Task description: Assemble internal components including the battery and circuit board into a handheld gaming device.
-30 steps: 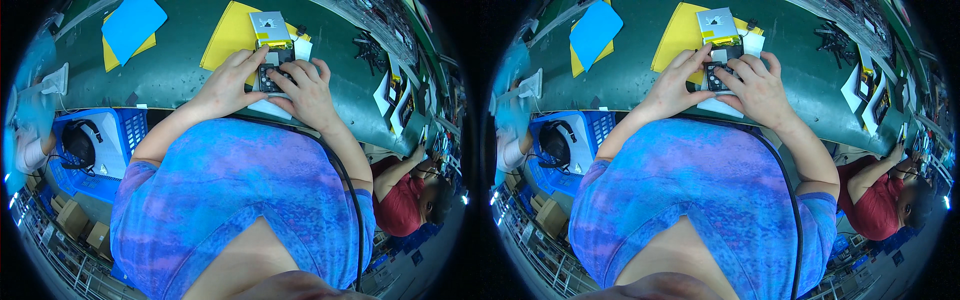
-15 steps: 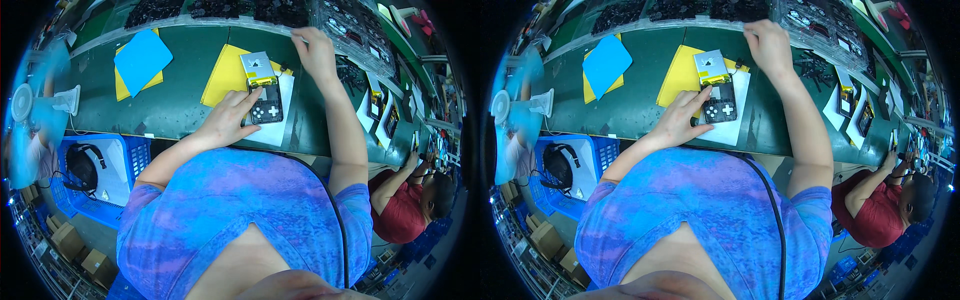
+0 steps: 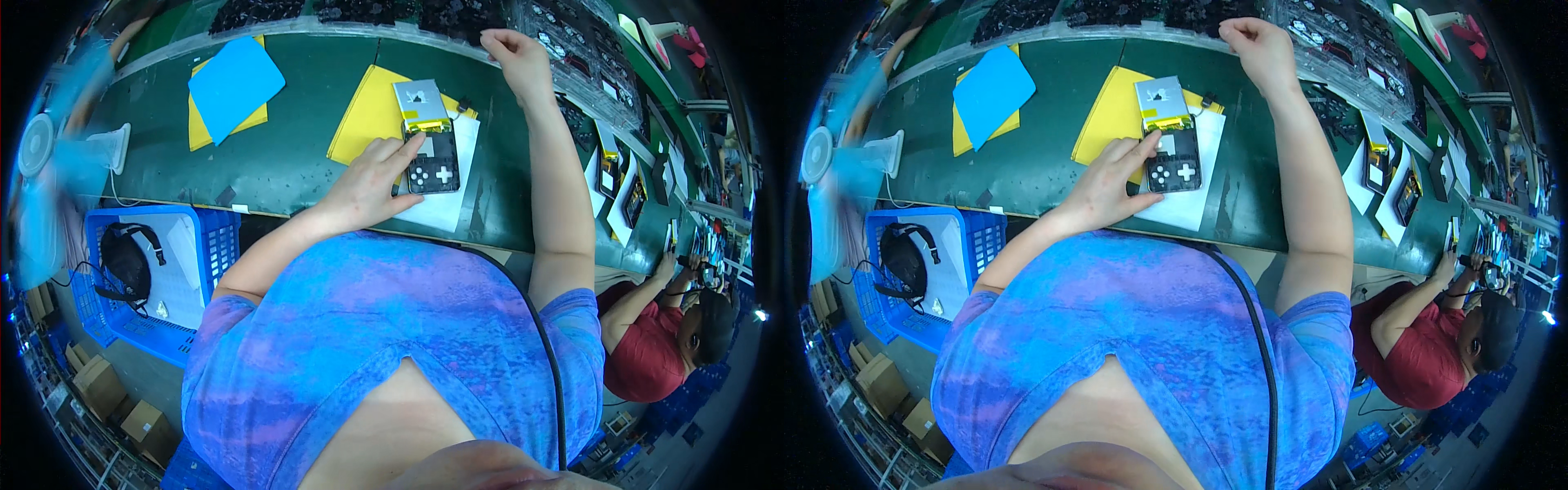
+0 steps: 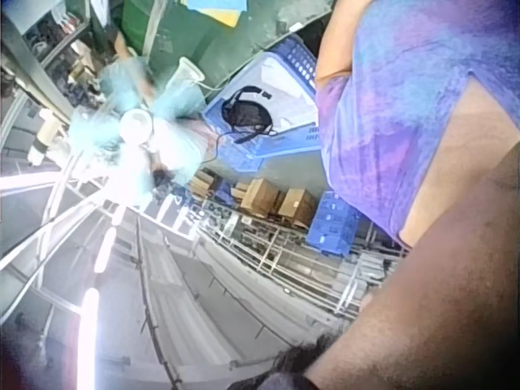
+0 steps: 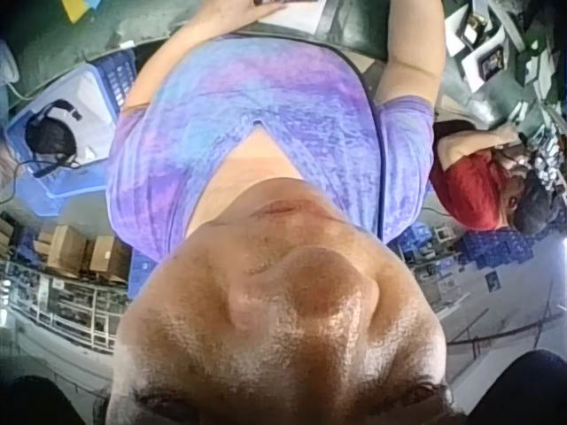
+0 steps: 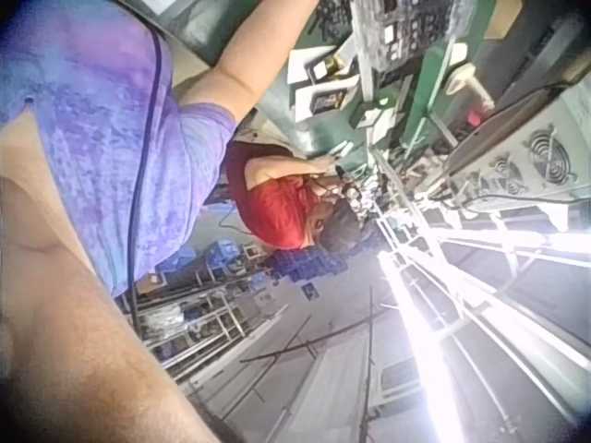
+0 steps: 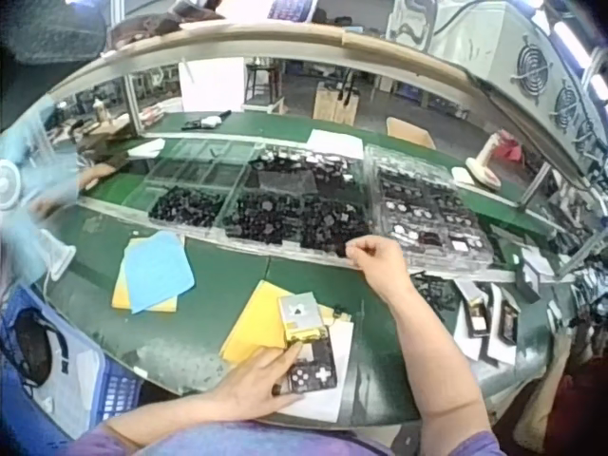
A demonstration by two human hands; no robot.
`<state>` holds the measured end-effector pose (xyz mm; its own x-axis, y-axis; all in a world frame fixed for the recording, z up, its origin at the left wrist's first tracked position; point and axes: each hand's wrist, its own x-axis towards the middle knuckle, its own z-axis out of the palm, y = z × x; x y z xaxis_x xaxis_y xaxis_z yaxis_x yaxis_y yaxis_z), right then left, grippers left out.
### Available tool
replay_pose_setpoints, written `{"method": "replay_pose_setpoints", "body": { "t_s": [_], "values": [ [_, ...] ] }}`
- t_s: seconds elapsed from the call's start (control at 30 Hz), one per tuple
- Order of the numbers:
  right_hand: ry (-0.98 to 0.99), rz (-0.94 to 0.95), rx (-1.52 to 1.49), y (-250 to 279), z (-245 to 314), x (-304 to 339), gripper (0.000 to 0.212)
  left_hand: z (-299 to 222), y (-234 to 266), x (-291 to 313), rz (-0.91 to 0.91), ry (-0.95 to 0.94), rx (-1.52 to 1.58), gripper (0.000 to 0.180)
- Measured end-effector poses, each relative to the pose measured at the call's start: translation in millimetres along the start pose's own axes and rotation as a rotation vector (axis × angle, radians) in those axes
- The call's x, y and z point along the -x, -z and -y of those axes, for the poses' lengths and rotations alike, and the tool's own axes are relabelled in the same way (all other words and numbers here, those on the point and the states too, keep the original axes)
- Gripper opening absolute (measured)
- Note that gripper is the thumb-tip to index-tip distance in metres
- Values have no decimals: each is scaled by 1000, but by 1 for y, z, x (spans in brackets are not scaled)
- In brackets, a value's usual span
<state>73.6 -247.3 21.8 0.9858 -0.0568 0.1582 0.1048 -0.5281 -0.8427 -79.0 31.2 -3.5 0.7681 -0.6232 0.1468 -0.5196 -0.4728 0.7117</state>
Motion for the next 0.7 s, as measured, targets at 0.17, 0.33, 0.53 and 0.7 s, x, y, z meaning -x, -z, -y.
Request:
{"method": "replay_pose_setpoints", "body": {
  "t_s": [0.17, 0.33, 0.53, 0.7],
  "values": [
    [-111, 521, -140, 13, 36, 102, 15, -1, 1, 1, -5, 34, 28, 90],
    [-13, 475, 260, -2, 48, 146, 7, -3, -1, 1, -12, 22, 11, 88],
    [194, 378, 421, -10, 46, 152, 5, -3, -3, 1, -36, -14, -45, 87],
    [354, 398, 441, -9, 46, 156, 4, -5, -1, 1, -40, -14, -51, 88]
  ]
}}
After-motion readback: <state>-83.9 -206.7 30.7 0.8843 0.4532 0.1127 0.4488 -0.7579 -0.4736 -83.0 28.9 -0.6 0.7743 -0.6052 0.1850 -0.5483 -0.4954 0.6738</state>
